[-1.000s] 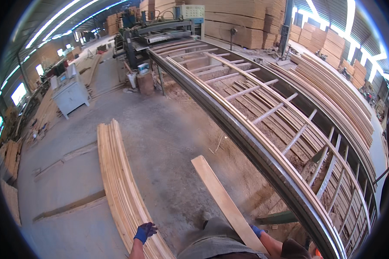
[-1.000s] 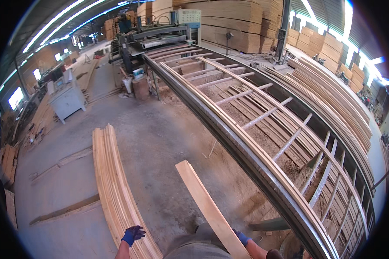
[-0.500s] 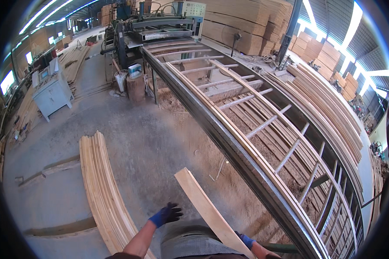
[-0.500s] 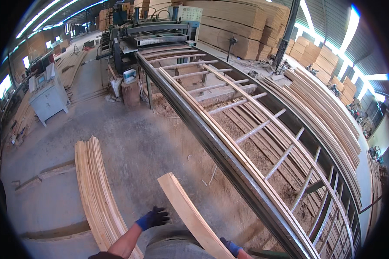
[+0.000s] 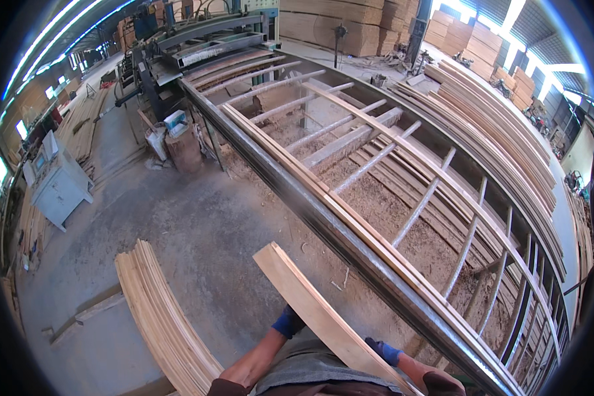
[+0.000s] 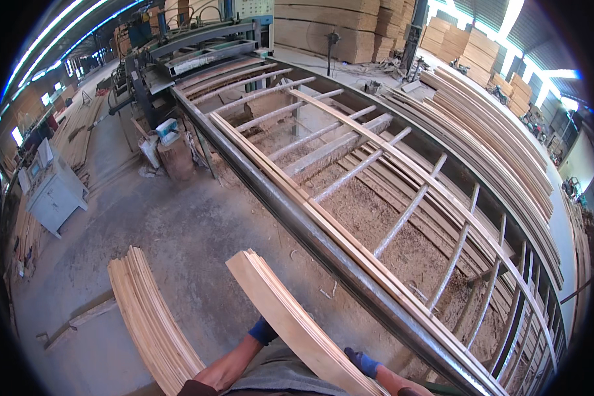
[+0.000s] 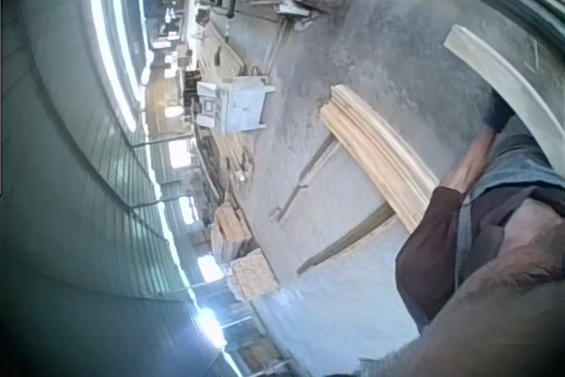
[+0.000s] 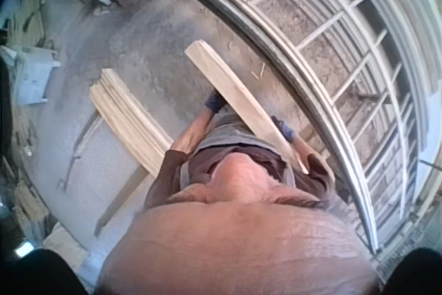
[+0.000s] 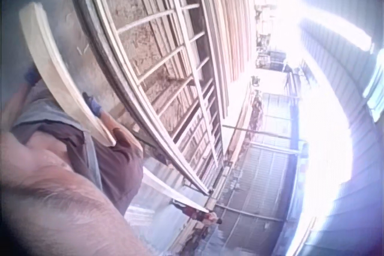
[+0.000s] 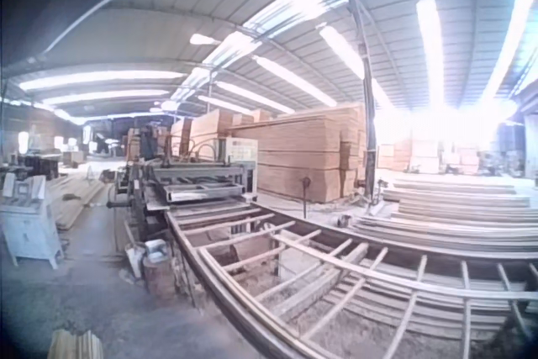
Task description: The person picks up long, thin wooden planks from a pile on the floor and places them onto a metal rack. They repeat this process, moving planks from the floor to the rack and arranging them in a neat stack.
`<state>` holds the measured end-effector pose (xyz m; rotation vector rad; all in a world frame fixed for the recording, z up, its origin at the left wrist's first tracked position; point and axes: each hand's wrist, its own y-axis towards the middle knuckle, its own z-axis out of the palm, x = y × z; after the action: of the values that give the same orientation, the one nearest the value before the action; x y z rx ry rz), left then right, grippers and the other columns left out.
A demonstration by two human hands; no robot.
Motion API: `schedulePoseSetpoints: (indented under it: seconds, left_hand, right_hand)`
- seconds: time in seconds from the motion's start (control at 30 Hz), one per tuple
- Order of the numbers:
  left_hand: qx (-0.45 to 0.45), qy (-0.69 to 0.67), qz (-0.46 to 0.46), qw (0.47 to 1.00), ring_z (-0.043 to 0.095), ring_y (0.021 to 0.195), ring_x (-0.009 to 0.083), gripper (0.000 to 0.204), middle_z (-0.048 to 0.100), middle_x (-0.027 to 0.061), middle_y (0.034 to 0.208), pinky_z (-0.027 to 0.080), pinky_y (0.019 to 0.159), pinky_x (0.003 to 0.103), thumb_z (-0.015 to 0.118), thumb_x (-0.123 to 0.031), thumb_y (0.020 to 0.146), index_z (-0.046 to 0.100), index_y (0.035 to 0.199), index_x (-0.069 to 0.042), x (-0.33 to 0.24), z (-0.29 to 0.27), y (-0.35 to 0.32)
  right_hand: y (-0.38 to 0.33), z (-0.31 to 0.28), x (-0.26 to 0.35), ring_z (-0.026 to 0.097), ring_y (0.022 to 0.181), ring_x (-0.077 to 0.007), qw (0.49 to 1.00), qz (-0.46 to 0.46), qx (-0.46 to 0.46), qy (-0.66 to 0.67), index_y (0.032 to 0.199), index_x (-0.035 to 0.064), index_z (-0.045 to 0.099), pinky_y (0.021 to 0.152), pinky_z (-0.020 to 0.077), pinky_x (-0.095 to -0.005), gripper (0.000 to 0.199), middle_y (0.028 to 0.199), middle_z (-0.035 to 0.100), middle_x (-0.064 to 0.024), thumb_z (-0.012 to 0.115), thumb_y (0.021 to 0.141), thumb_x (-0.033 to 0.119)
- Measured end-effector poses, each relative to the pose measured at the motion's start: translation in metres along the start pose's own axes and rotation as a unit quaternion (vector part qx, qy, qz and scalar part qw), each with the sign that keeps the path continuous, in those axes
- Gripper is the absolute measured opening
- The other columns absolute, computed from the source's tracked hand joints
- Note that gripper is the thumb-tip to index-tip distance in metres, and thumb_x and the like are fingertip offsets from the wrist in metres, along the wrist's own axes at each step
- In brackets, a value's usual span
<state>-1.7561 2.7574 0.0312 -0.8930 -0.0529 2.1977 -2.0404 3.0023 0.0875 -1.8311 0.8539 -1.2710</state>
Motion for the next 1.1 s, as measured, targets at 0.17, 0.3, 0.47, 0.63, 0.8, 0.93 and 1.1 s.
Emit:
schedulePoseSetpoints:
  seconds: [0.17,0.3,0.47,0.63,0.8,0.93,1.1]
  left_hand:
    - [-0.056,-0.061,-0.057,0.995,0.064,0.108,0.0282,0.046,0.067,0.0084,0.119,0.053,0.093,0.049,0.047,-0.049,0.099,0.057,0.128,-0.015,-0.109,0.033,0.065]
    - [-0.087,0.009,-0.116,0.989,0.064,0.107,0.0268,0.056,0.067,0.0067,0.117,0.053,0.093,0.049,0.043,-0.062,0.097,0.059,0.126,-0.017,-0.221,0.062,0.110]
    - [-0.055,0.176,0.041,0.982,0.065,0.107,0.0242,0.042,0.065,0.0055,0.120,0.054,0.092,0.046,0.050,-0.047,0.099,0.057,0.126,-0.015,-0.330,0.046,0.166]
    - [-0.016,0.103,0.108,0.989,0.066,0.109,0.0259,0.040,0.065,0.0088,0.120,0.056,0.090,0.047,0.051,-0.040,0.100,0.057,0.127,-0.012,-0.437,0.017,0.240]
    - [0.003,0.097,0.159,0.982,0.068,0.097,0.0238,0.038,0.067,0.0108,0.111,0.058,0.080,0.041,0.050,-0.037,0.101,0.060,0.123,-0.008,-0.537,-0.009,0.343]
    - [0.009,0.095,0.199,0.975,0.069,0.091,0.0223,0.035,0.069,0.0088,0.105,0.058,0.075,0.036,0.050,-0.035,0.101,0.062,0.117,-0.007,-0.599,-0.017,0.424]
    - [-0.023,0.009,0.075,0.997,0.068,0.098,0.0200,0.036,0.069,0.0031,0.110,0.057,0.080,0.038,0.051,-0.042,0.100,0.062,0.120,-0.014,-0.653,-0.044,0.501]
  right_hand:
    - [0.016,-0.024,0.107,0.064,0.085,-0.0189,0.995,-0.058,0.020,0.082,0.102,0.0013,0.074,0.083,0.0508,-0.0365,0.077,0.091,0.072,-0.0106,0.035,0.097,0.067]
    - [0.016,-0.057,0.207,0.063,0.084,-0.0184,0.997,-0.061,0.001,0.052,0.100,0.0006,0.073,0.081,0.0508,-0.0366,0.077,0.089,0.071,-0.0101,0.035,0.097,0.067]
    - [0.050,-0.072,0.344,0.063,0.083,-0.0177,0.997,-0.064,-0.036,0.009,0.098,-0.0003,0.073,0.080,0.0508,-0.0368,0.077,0.087,0.071,-0.0094,0.036,0.097,0.067]
    - [0.086,-0.086,0.492,0.062,0.081,-0.0170,0.995,-0.074,-0.069,-0.025,0.096,-0.0012,0.072,0.078,0.0508,-0.0370,0.077,0.085,0.070,-0.0088,0.036,0.097,0.067]
    - [0.122,-0.116,0.640,0.061,0.079,-0.0165,0.992,-0.075,-0.096,-0.029,0.093,-0.0022,0.071,0.077,0.0508,-0.0373,0.078,0.082,0.069,-0.0084,0.037,0.097,0.067]
    - [0.193,-0.157,0.698,0.062,0.074,-0.0180,0.972,-0.189,-0.107,-0.091,0.089,-0.0023,0.072,0.074,0.0516,-0.0363,0.080,0.079,0.068,-0.0094,0.034,0.098,0.068]
    - [0.244,-0.180,0.786,0.062,0.076,-0.0176,0.986,-0.133,-0.076,-0.060,0.092,-0.0018,0.072,0.074,0.0519,-0.0359,0.078,0.082,0.069,-0.0087,0.035,0.098,0.067]
